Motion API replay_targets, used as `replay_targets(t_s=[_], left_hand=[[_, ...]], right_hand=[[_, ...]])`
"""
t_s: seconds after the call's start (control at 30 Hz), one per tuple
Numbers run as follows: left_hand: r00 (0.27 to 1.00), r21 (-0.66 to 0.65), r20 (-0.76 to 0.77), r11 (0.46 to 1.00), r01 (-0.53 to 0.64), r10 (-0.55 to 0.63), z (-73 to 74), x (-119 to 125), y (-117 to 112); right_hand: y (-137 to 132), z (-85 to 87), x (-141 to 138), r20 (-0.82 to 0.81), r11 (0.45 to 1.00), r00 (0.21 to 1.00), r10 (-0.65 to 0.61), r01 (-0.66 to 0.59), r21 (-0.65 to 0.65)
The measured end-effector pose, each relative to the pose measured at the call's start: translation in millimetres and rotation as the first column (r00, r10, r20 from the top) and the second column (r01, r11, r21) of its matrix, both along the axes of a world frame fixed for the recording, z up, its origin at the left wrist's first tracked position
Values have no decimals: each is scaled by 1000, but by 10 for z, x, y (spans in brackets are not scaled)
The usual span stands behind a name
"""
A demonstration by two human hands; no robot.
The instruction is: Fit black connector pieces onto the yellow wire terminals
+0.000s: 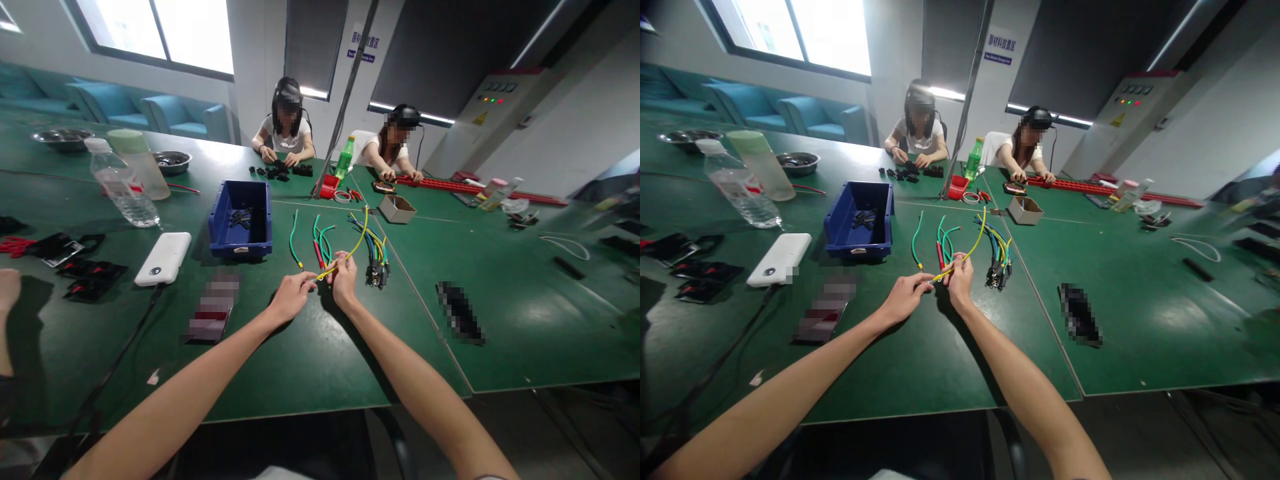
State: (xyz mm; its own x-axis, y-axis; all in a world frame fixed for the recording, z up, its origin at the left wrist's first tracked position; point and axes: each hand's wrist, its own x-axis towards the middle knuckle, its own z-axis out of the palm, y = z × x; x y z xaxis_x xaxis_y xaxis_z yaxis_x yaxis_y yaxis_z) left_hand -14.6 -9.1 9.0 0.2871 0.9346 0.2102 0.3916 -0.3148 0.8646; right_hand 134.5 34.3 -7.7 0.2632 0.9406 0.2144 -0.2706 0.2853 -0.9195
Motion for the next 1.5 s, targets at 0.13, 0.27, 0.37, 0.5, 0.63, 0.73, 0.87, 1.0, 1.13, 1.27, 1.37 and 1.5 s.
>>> replay_targets(t_s=[0.13, 0.27, 0.37, 0.5, 0.63, 0.73, 0.87, 1.0, 1.13, 1.27, 1.37, 1.5], left_hand=[[997, -18, 77, 1000, 17, -16, -27, -6, 26], [984, -89, 179, 995, 41, -25, -83, -26, 75], [967, -126, 254, 991, 41, -8, -109, -41, 103], [944, -166, 330, 984, 64, -6, -78, -47, 102], [939, -180, 344, 981, 70, -4, -43, -37, 84], [943, -169, 333, 983, 74, -14, -48, -27, 75], [955, -143, 295, 987, 74, -29, -36, -25, 59], [980, -114, 197, 993, -9, 31, 3, -29, 36], [989, -75, 123, 995, -68, 77, 16, -26, 23], [991, -71, 82, 992, -104, 110, 9, -18, 22], [989, -65, 45, 989, -135, 138, 9, -10, 22], [983, -63, 18, 981, -183, 185, 18, 2, 20]], right_hand=[[-57, 42, 6, -103, 997, 992, 68, -71, -32], [-109, 89, 22, -197, 986, 971, 138, -152, -61], [-127, 101, 31, -259, 972, 949, 182, -213, -99], [-124, 92, 42, -364, 941, 908, 209, -288, -178], [-102, 107, 69, -392, 922, 886, 247, -340, -187], [-77, 133, 96, -302, 927, 914, 270, -332, -176], [-50, 141, 103, -205, 943, 939, 276, -305, -131], [-47, 134, 78, -176, 949, 947, 269, -292, -118], [-58, 145, 53, -149, 948, 950, 274, -293, -126], [-72, 157, 38, -118, 947, 950, 288, -301, -110], [-83, 157, 32, -105, 950, 954, 282, -293, -105], [-95, 149, 29, -80, 953, 956, 283, -290, -91]])
